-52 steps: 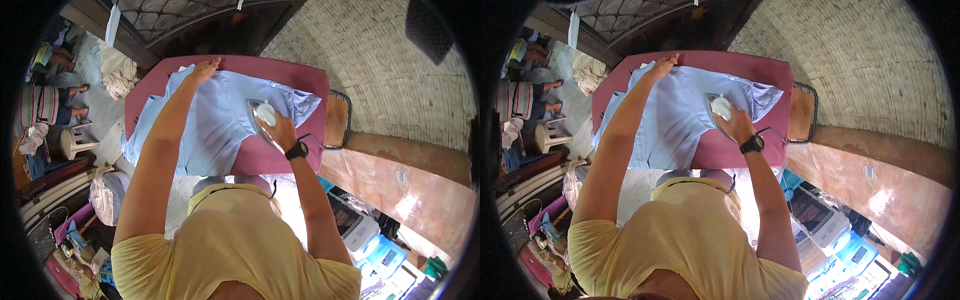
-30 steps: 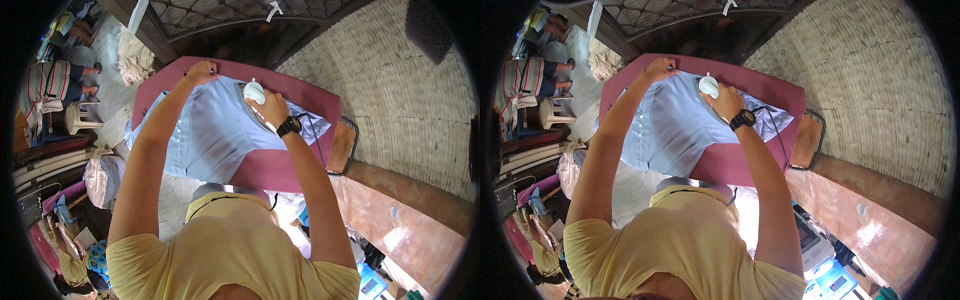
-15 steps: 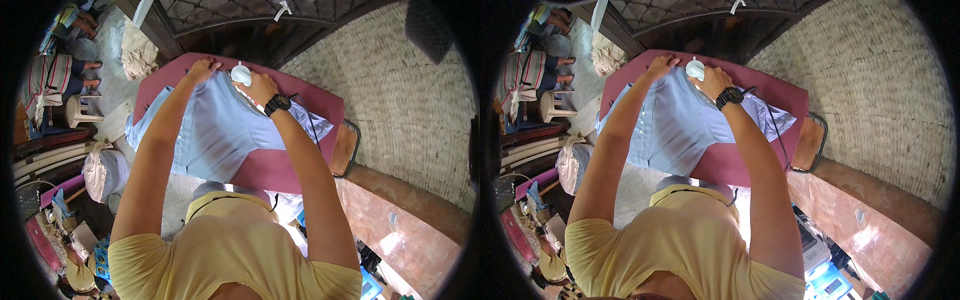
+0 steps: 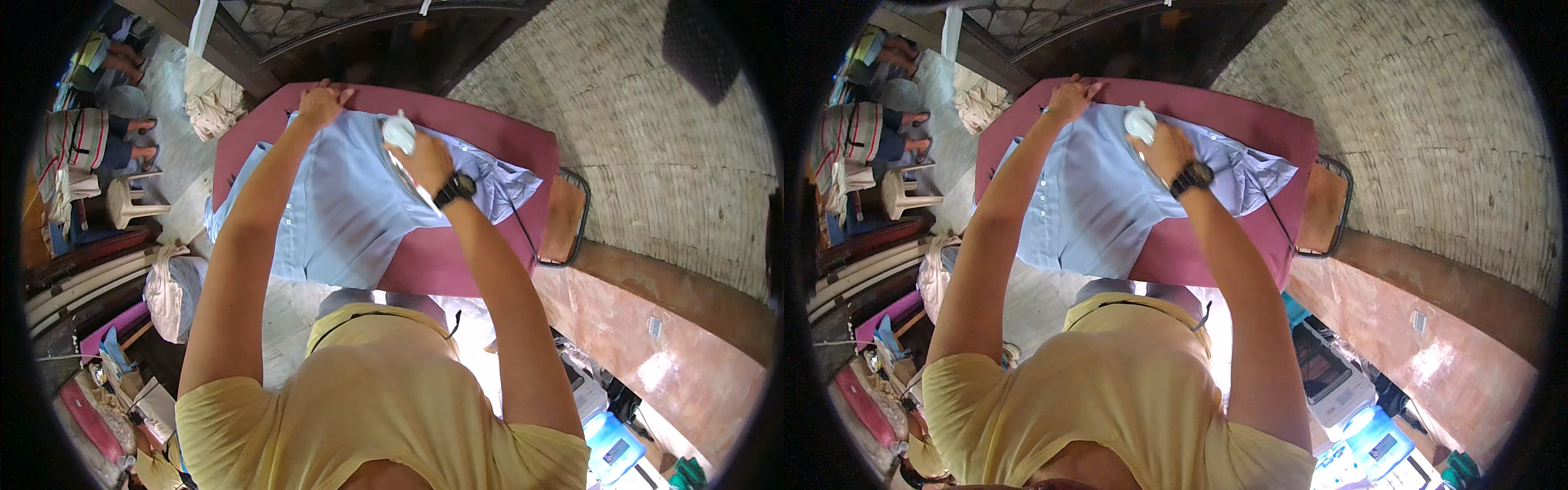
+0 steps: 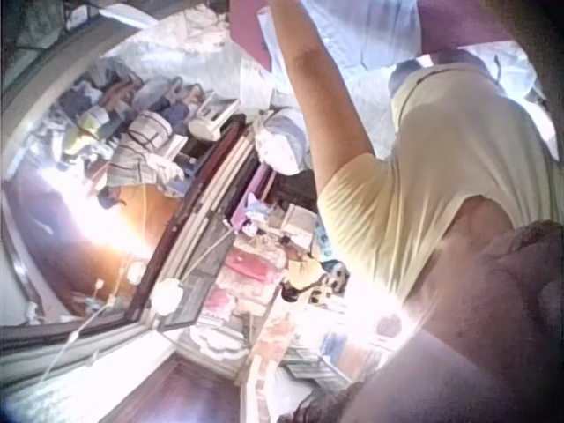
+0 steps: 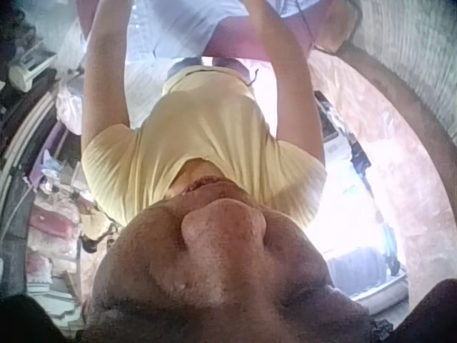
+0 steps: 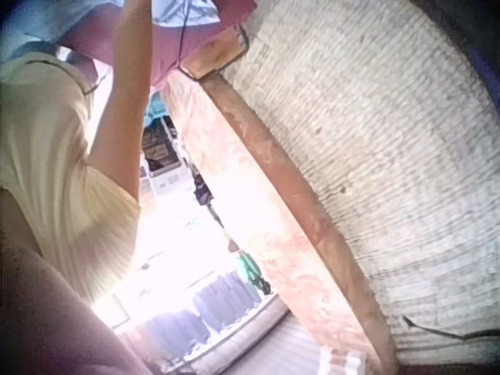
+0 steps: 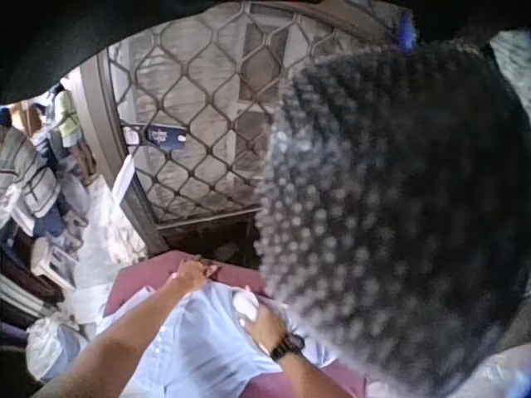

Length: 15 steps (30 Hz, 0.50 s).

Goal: The person irons a blue shirt on a padded board, moving the iron across different sections of the garment and occasionally repositioning or folding the fabric by hand.

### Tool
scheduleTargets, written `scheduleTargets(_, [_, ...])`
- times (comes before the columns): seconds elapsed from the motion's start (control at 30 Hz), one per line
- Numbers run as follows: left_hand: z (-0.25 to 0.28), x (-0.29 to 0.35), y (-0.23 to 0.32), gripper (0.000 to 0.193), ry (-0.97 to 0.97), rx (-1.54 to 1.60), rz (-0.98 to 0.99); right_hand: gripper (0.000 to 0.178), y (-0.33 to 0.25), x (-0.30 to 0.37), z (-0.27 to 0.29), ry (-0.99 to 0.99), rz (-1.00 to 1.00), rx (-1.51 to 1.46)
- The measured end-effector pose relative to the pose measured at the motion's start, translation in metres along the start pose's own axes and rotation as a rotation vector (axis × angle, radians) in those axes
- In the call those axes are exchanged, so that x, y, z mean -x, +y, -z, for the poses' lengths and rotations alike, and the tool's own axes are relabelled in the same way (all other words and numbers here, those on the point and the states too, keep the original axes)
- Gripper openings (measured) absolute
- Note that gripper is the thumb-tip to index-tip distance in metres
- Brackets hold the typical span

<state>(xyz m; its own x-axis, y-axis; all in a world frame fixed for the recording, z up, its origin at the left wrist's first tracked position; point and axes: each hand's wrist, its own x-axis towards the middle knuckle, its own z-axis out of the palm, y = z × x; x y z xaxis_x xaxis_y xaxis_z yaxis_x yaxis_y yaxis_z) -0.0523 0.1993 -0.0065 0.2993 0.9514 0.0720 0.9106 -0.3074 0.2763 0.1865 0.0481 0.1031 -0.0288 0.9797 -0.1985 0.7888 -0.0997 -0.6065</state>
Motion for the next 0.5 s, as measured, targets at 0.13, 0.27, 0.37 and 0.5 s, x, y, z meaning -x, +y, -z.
scheduleTargets(0.13, [0.015, 0.007, 0.055, 0.037, -0.179, 0.239, -0.132, 0.054, 0.047, 0.105, 0.008, 0.051, -0.028, 0.034])
scheduleTargets(0.27, [0.009, 0.001, 0.056, 0.034, -0.303, 0.255, -0.058, 0.057, 0.075, 0.143, 0.026, -0.084, 0.216, 0.082])
scheduleTargets(0.37, [0.003, -0.006, 0.051, 0.029, -0.308, 0.308, -0.032, 0.057, 0.070, 0.131, 0.018, -0.037, 0.198, 0.119])
scheduleTargets(0.5, [-0.002, -0.010, 0.043, 0.030, -0.316, 0.328, -0.024, 0.058, 0.041, 0.109, 0.008, -0.043, 0.020, 0.167])
